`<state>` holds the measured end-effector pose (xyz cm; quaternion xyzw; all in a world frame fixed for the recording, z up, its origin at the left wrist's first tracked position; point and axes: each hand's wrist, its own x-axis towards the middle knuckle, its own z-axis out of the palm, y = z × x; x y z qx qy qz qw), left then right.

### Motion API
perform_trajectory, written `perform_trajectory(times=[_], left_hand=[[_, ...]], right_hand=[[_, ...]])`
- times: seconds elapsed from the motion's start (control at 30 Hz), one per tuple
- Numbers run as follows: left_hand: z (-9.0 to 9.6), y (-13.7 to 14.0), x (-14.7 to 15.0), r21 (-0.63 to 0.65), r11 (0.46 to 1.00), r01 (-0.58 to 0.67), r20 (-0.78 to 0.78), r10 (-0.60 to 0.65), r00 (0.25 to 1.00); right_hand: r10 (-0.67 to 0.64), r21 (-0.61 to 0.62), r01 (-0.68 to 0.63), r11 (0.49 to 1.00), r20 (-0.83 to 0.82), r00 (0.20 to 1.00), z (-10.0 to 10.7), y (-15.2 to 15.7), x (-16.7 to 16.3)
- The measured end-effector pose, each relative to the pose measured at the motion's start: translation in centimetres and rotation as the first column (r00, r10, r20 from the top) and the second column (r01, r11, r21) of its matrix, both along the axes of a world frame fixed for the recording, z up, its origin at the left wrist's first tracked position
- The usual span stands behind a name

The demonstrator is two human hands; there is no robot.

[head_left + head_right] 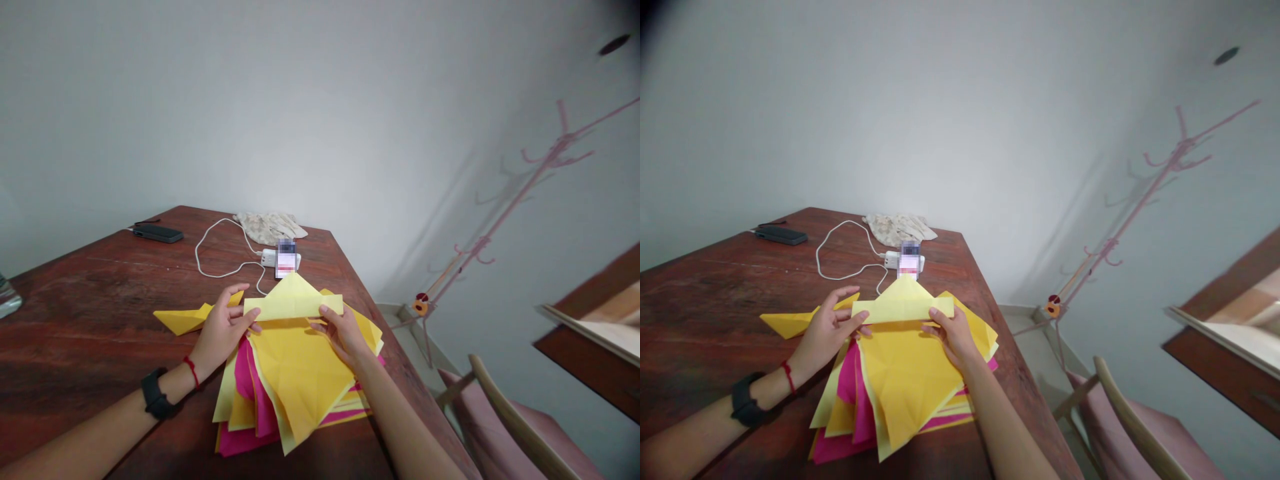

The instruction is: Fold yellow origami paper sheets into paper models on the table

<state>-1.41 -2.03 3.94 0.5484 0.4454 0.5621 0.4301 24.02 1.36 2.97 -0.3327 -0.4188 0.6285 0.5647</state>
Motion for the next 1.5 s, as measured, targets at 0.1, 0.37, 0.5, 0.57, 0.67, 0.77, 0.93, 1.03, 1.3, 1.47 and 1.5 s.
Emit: perform_trajectory(times=[0.1, 0.37, 0.5, 0.57, 0.67, 0.77, 0.93, 1.03, 1.3, 1.47, 1.5], left_hand=[[-0.4, -0.4, 0.3, 0.027, 0.996, 0.083, 0.002, -0.083, 0.997], [-0.9, -1.4, 0.8, 0.188, 0.967, 0.173, -0.284, -0.115, 0.952], [-0.9, -1.6, 0.8, 0.288, 0.938, 0.194, -0.476, -0.035, 0.879], [-0.9, -1.7, 0.9, 0.331, 0.922, 0.202, -0.546, 0.012, 0.838], [-0.8, -1.9, 1.0, 0.372, 0.904, 0.211, -0.621, 0.073, 0.781], [-0.7, -2.4, 1.0, 0.389, 0.890, 0.238, -0.668, 0.095, 0.738], [-0.7, -3.0, 1.1, 0.353, 0.882, 0.313, -0.695, 0.023, 0.719], [-0.7, -3.1, 1.2, 0.314, 0.880, 0.356, -0.691, -0.046, 0.722], [-0.6, -2.9, 1.3, 0.285, 0.908, 0.308, -0.658, -0.048, 0.751], [-0.1, -3.2, 1.4, 0.265, 0.902, 0.341, -0.623, -0.110, 0.775], [0.0, -3.2, 1.4, 0.260, 0.904, 0.340, -0.618, -0.115, 0.778]], right_hand=[[0.008, -0.014, -0.008, 1.000, -0.022, 1.000, -0.4, -0.4, -0.4], [0.099, -0.070, -0.093, 0.993, 0.085, 0.991, -0.8, -1.6, -1.8], [0.051, -0.053, -0.043, 0.998, 0.149, 0.988, -0.5, -1.7, -2.2], [-0.004, -0.011, 0.006, 1.000, 0.176, 0.984, -0.2, -1.6, -2.2], [-0.028, 0.041, 0.019, 0.999, 0.221, 0.975, 0.0, -1.4, -2.2], [0.016, 0.047, -0.028, 0.998, 0.239, 0.971, -0.4, -1.5, -2.2], [0.226, 0.020, -0.240, 0.971, 0.262, 0.938, -0.8, -2.6, -2.2], [0.345, 0.031, -0.365, 0.930, 0.264, 0.901, -0.6, -3.2, -2.3], [0.516, 0.064, -0.537, 0.841, 0.198, 0.833, 0.1, -3.3, -2.8], [0.504, 0.080, -0.535, 0.841, 0.244, 0.829, 0.3, -3.3, -3.0], [0.500, 0.086, -0.533, 0.842, 0.249, 0.829, 0.4, -3.3, -3.0]])
